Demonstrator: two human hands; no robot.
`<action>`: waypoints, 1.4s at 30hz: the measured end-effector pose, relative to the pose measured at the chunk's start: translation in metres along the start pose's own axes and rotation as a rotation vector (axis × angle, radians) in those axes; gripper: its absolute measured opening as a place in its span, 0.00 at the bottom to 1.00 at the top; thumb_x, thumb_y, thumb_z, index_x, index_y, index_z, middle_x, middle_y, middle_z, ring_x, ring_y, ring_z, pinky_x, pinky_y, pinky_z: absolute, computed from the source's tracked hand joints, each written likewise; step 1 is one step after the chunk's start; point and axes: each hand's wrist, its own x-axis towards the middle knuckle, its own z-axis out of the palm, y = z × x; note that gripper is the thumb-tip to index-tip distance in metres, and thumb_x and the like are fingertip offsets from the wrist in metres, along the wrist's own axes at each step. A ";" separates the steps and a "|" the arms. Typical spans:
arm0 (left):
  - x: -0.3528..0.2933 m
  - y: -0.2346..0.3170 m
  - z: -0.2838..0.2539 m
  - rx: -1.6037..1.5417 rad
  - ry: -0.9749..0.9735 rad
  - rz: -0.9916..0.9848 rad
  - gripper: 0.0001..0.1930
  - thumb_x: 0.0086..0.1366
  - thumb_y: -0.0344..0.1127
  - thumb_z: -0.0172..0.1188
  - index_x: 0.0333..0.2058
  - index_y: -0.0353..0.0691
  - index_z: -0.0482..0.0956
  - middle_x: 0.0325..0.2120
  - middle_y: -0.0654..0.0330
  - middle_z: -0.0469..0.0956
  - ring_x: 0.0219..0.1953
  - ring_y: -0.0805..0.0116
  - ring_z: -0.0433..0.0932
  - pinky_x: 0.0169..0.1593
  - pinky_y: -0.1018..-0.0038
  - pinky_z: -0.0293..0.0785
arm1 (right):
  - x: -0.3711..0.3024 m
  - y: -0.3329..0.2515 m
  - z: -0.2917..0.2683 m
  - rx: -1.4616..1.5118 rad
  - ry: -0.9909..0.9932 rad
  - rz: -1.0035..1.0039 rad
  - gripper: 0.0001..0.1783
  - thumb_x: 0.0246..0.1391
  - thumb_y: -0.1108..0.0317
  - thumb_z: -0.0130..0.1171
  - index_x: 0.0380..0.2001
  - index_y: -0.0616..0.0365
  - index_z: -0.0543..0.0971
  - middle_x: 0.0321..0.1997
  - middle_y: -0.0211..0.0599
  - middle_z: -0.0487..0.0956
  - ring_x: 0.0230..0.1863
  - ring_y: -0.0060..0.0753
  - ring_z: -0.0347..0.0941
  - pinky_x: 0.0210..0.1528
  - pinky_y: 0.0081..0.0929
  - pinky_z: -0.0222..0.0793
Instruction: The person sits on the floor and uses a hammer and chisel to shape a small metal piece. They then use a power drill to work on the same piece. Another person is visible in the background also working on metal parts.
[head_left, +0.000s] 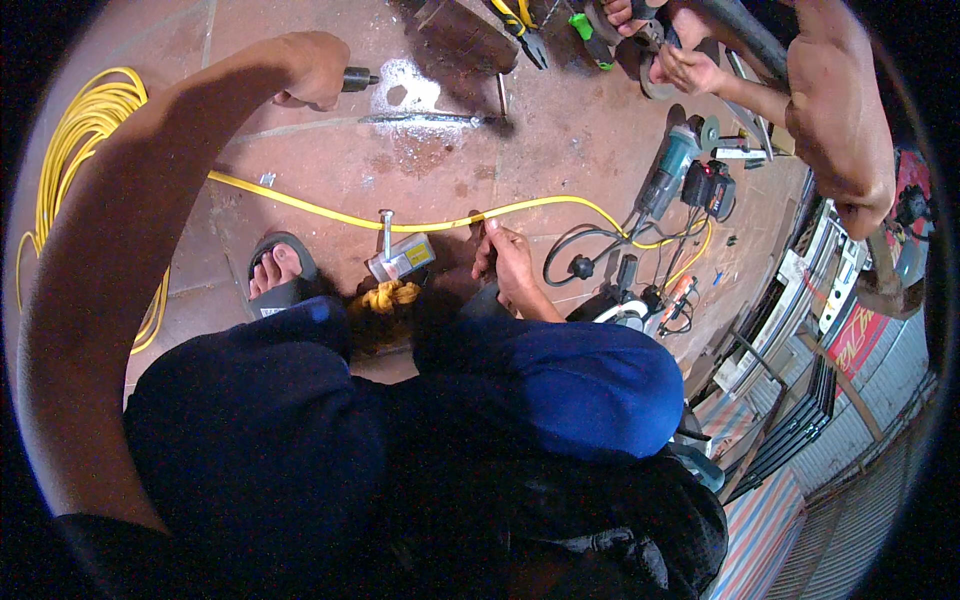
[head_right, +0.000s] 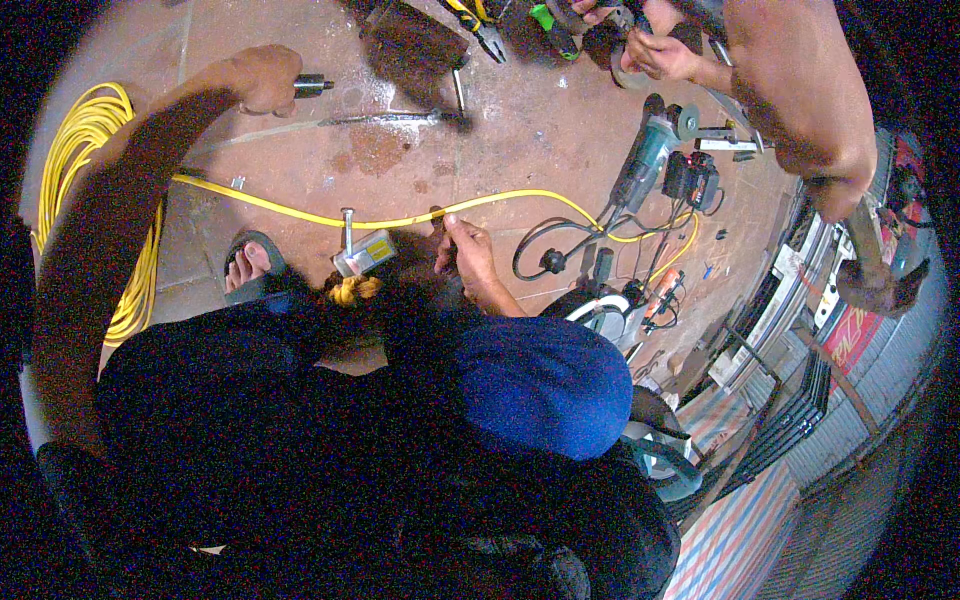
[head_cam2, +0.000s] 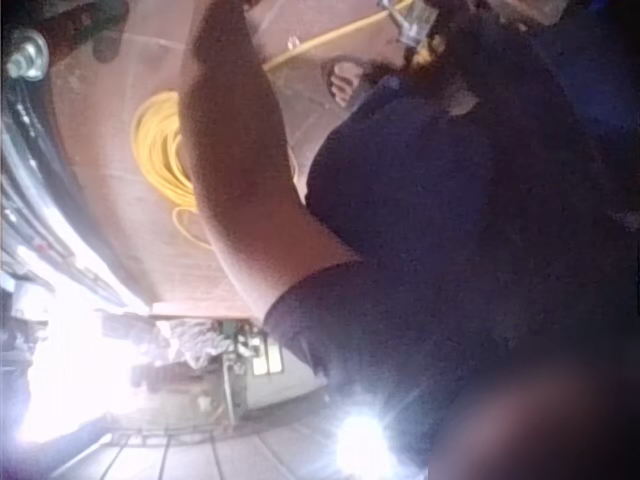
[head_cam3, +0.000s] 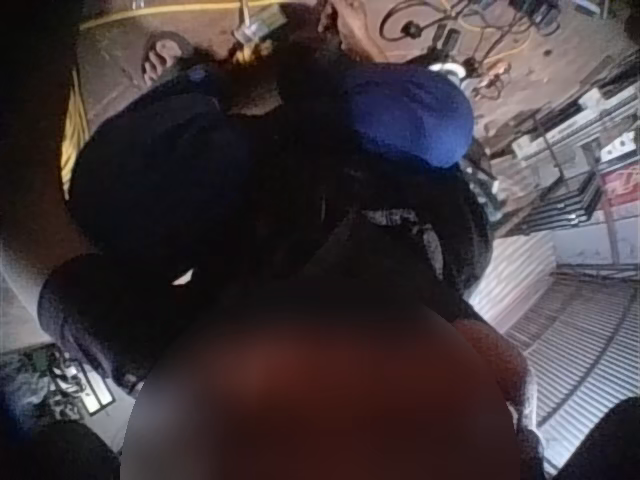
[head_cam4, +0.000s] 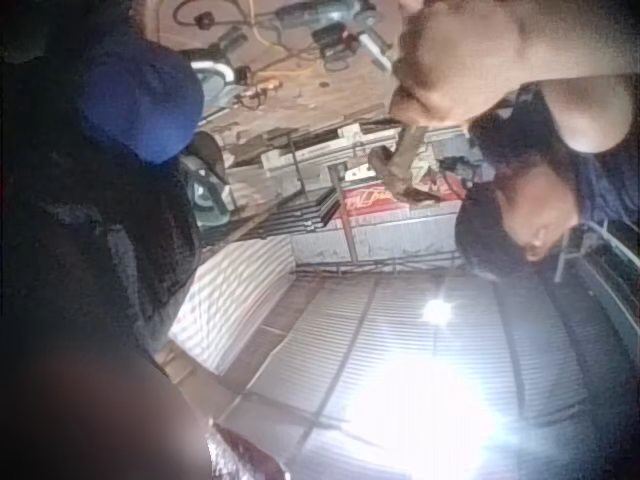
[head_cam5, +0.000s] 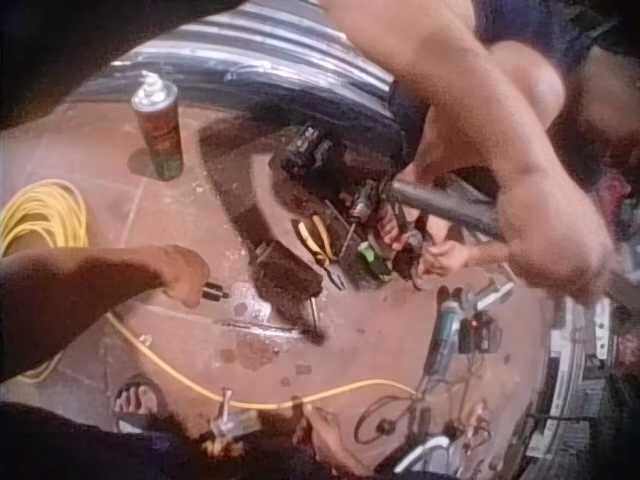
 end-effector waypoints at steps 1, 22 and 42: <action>0.001 -0.001 0.001 0.005 0.035 0.038 0.16 0.52 0.37 0.69 0.33 0.28 0.84 0.30 0.41 0.82 0.34 0.48 0.83 0.41 0.58 0.78 | 0.000 0.000 0.000 0.000 0.001 -0.001 0.29 0.69 0.45 0.52 0.20 0.55 0.70 0.15 0.34 0.70 0.14 0.30 0.68 0.18 0.31 0.69; 0.001 -0.002 0.004 0.032 0.105 0.098 0.10 0.52 0.32 0.64 0.22 0.28 0.83 0.16 0.47 0.80 0.20 0.56 0.83 0.29 0.61 0.78 | -0.002 -0.002 0.000 0.014 0.005 0.024 0.26 0.68 0.48 0.54 0.19 0.53 0.72 0.17 0.32 0.72 0.14 0.28 0.70 0.17 0.30 0.70; 0.032 -0.024 0.007 0.057 -0.002 0.149 0.21 0.48 0.46 0.73 0.33 0.33 0.86 0.34 0.40 0.84 0.39 0.45 0.84 0.44 0.57 0.80 | 0.003 -0.030 -0.022 -0.084 -0.062 -0.016 0.21 0.67 0.52 0.56 0.23 0.54 0.75 0.17 0.31 0.74 0.18 0.26 0.71 0.23 0.26 0.69</action>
